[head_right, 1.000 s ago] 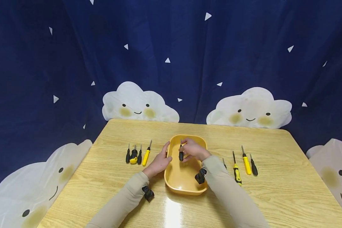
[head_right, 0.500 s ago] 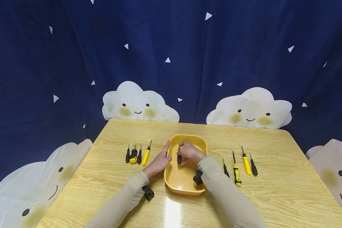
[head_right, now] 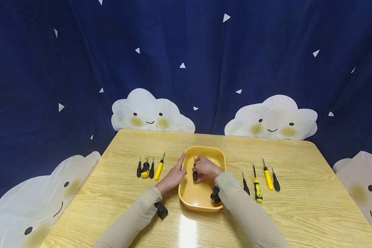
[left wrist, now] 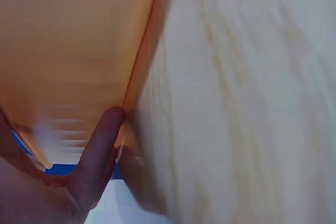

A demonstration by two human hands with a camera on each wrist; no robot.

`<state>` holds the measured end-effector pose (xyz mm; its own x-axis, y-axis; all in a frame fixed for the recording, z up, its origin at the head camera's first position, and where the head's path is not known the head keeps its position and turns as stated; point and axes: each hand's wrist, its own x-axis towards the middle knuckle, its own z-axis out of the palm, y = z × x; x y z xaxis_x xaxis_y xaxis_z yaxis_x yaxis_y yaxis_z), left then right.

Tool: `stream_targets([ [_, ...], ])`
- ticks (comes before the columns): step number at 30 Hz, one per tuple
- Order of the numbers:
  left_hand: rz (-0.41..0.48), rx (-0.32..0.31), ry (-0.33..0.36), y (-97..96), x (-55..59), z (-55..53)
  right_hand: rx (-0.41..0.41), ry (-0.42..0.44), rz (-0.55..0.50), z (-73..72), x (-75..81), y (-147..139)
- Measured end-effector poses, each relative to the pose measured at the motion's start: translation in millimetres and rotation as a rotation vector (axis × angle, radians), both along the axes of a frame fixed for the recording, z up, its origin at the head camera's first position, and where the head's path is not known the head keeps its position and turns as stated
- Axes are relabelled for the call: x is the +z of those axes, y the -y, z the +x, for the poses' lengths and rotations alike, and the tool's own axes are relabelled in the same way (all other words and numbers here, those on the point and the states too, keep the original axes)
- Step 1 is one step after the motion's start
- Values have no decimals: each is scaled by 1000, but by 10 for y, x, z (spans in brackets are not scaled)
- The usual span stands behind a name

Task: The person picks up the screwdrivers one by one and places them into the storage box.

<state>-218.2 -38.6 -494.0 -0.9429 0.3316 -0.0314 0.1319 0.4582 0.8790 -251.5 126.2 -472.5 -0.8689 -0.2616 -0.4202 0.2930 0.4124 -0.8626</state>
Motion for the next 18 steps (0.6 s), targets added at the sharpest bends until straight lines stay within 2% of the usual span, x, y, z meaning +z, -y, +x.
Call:
stream_targets([
  [10, -11, 21, 9, 3, -20, -3, 24, -8, -18, 16, -19, -6],
  [18, 39, 22, 22, 2, -8, 4, 9, -4, -38, 16, 7, -17],
])
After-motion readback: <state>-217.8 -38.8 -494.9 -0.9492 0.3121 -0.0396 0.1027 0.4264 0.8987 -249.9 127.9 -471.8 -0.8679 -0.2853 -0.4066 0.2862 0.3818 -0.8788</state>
